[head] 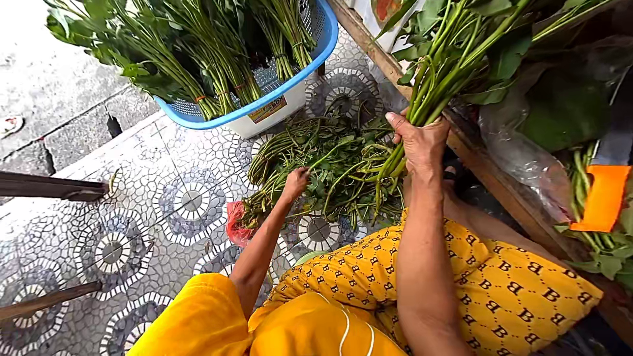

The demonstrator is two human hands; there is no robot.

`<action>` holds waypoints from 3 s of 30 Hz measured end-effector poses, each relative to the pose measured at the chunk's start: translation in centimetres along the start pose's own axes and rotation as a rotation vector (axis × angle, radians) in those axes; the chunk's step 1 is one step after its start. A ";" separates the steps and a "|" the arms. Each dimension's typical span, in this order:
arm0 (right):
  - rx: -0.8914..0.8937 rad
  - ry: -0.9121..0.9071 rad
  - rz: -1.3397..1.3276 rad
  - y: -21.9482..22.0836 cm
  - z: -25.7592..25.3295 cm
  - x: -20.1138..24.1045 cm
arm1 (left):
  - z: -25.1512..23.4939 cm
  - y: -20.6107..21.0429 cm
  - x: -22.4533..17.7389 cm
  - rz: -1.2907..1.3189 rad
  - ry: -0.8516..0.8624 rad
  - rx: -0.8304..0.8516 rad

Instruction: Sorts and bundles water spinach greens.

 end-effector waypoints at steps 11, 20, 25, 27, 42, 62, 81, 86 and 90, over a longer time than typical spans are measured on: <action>0.027 -0.001 -0.036 -0.5 0.3 0.5 | -1.8 -6.8 -0.2 0.524 -0.012 -0.137; 0.034 -0.012 -0.065 0.2 0.1 0.2 | -1.4 -8.1 -2.8 0.574 0.113 -0.209; 0.035 -0.003 -0.062 0.0 0.2 0.2 | -1.3 -3.4 -2.5 0.403 0.057 -0.075; 0.033 -0.008 -0.064 0.0 0.1 0.1 | -1.8 -1.4 -1.2 0.161 0.055 0.092; 0.095 0.024 -0.062 1.4 -0.8 -1.4 | -4.6 -8.1 4.6 -0.321 0.309 -0.211; 0.046 0.016 0.017 -1.1 0.4 1.1 | -4.8 11.8 1.9 -0.543 0.118 0.230; 0.009 0.003 0.033 -2.1 0.8 1.7 | -1.7 -7.0 13.5 -0.575 -0.305 0.077; 0.018 -0.010 0.047 -1.6 0.7 1.9 | -0.3 -5.4 12.5 -0.955 -0.283 0.370; 0.023 -0.023 -0.010 -1.5 0.6 1.7 | -1.0 -2.1 12.4 -1.049 -0.360 0.342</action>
Point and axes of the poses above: each hand's wrist, its own z-axis away from the middle knuckle, its own y-axis out of the palm, x = y × z, the point moved 1 cm from there along -z, towards the middle knuckle, and after that the axes turned 15 degrees about y, right-handed, at the moved point
